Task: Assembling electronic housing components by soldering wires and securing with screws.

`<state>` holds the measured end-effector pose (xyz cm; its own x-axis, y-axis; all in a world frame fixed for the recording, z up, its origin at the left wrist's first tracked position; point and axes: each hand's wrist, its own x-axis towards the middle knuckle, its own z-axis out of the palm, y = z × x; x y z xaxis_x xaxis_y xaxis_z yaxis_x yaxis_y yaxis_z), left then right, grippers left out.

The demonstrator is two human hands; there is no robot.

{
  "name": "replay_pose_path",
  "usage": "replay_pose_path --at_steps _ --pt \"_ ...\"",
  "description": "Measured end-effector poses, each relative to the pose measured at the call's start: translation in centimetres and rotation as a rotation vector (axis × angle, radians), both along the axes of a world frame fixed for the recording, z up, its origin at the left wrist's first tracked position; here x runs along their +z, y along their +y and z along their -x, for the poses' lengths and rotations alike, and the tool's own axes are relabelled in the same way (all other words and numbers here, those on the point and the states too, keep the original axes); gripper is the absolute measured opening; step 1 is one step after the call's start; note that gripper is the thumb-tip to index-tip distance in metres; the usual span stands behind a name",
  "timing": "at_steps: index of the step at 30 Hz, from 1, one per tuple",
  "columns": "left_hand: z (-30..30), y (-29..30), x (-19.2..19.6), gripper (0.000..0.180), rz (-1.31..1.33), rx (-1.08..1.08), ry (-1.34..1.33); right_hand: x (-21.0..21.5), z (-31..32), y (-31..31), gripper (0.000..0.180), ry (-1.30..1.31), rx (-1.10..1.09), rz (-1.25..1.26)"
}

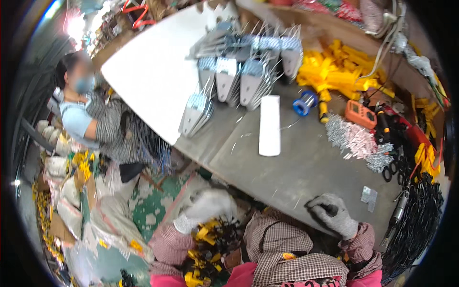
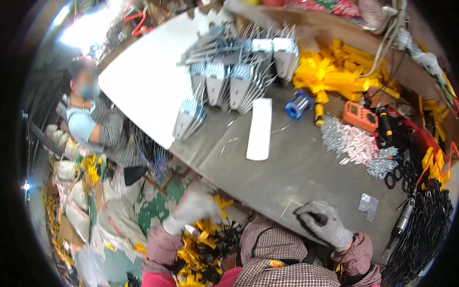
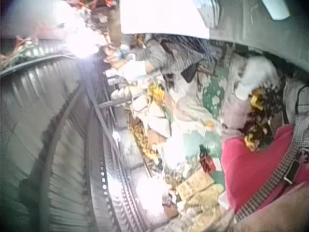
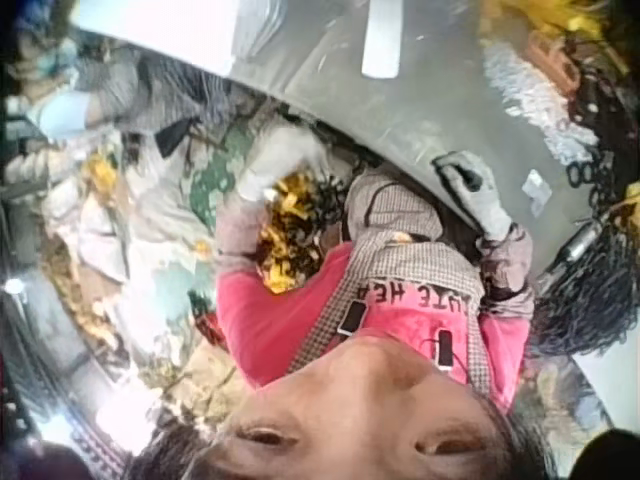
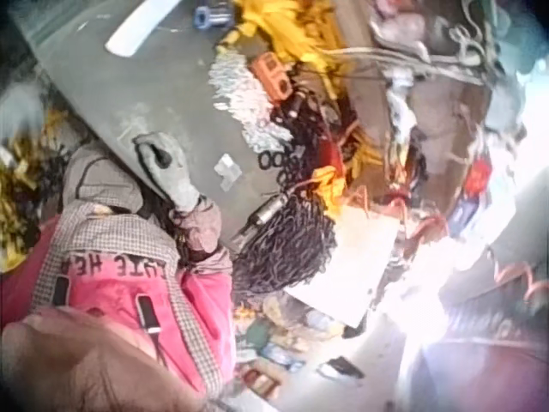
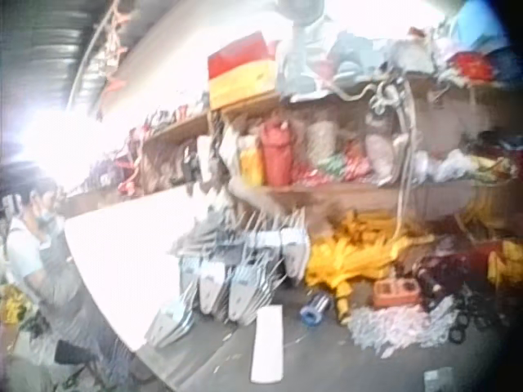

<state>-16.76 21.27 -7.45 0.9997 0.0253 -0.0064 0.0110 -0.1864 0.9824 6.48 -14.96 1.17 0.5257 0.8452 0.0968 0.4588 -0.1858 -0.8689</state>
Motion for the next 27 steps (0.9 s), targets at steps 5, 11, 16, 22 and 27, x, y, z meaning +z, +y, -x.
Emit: replay_pose_path --at_steps 5,11,16,22,27 --pt "-23.7 3.3 19.6 0.039 -1.725 0.632 -0.553 0.2 -0.3 -1.3 0.019 0.103 0.041 0.031" --pt "-30.0 10.2 19.3 0.045 -1.638 0.531 -0.384 -1.4 -0.9 -1.5 0.023 -0.078 0.101 0.014" --pt "-29.7 10.8 21.1 0.03 -1.131 0.615 -0.478 -1.7 -1.1 -1.4 0.023 -0.072 0.097 -0.018" --pt "-28.8 5.2 23.2 0.031 -0.837 0.861 -0.32 -2.2 -1.2 -1.8 0.023 -0.072 0.075 -0.026" --pt "-28.4 6.6 21.3 0.039 -0.872 0.689 -0.4 -2.4 -1.4 -1.7 0.021 -0.106 0.086 -0.051"
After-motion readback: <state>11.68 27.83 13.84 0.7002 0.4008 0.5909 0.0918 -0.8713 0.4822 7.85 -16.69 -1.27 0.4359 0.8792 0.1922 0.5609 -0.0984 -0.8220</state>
